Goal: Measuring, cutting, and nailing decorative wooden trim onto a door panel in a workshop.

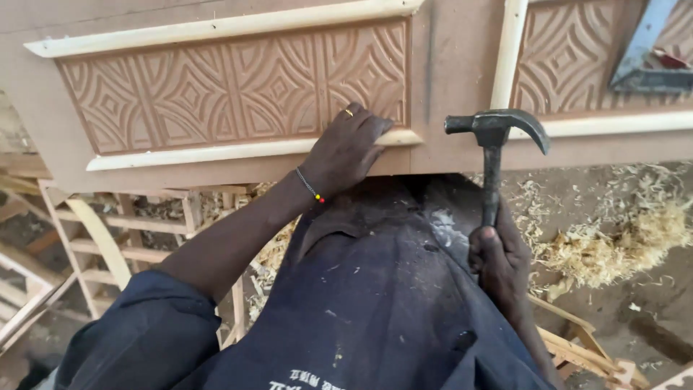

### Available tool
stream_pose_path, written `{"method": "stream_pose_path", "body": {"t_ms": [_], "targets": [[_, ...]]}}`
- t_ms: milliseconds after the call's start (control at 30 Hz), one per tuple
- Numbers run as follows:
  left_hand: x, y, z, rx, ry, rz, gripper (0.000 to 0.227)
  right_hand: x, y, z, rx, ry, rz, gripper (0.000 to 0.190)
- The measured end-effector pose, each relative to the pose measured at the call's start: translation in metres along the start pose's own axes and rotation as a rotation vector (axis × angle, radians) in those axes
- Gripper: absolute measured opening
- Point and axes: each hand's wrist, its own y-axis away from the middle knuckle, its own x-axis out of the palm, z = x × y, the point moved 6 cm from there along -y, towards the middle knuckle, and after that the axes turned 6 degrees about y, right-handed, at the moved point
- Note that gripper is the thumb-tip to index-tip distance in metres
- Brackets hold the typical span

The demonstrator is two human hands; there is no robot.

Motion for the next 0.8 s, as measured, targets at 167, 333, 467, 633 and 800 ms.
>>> {"method": "stream_pose_path", "body": {"t_ms": [167,333,467,633,800], "targets": [[0.011,0.008,0.009,0.044,-0.008,-0.050,0.032,0.030,0.030,-0.031,0.040,-0.148,0.008,0.057],[0.004,0.006,-0.002,-0.027,-0.028,-0.037,0.022,0.048,0.057,0.009,-0.022,0.377,-0.133,0.060],[0.004,0.008,-0.001,-0.003,-0.040,-0.038,0.036,0.054,0.067,0.013,-0.161,0.639,-0.178,0.060],[0.005,0.008,-0.001,-0.069,-0.031,-0.065,0.038,0.073,0.068,0.022,-0.214,0.729,-0.076,0.066],[0.005,0.010,0.002,-0.014,-0.054,-0.094,0.041,0.068,0.081,0.067,-0.322,0.720,-0.150,0.061]]}}
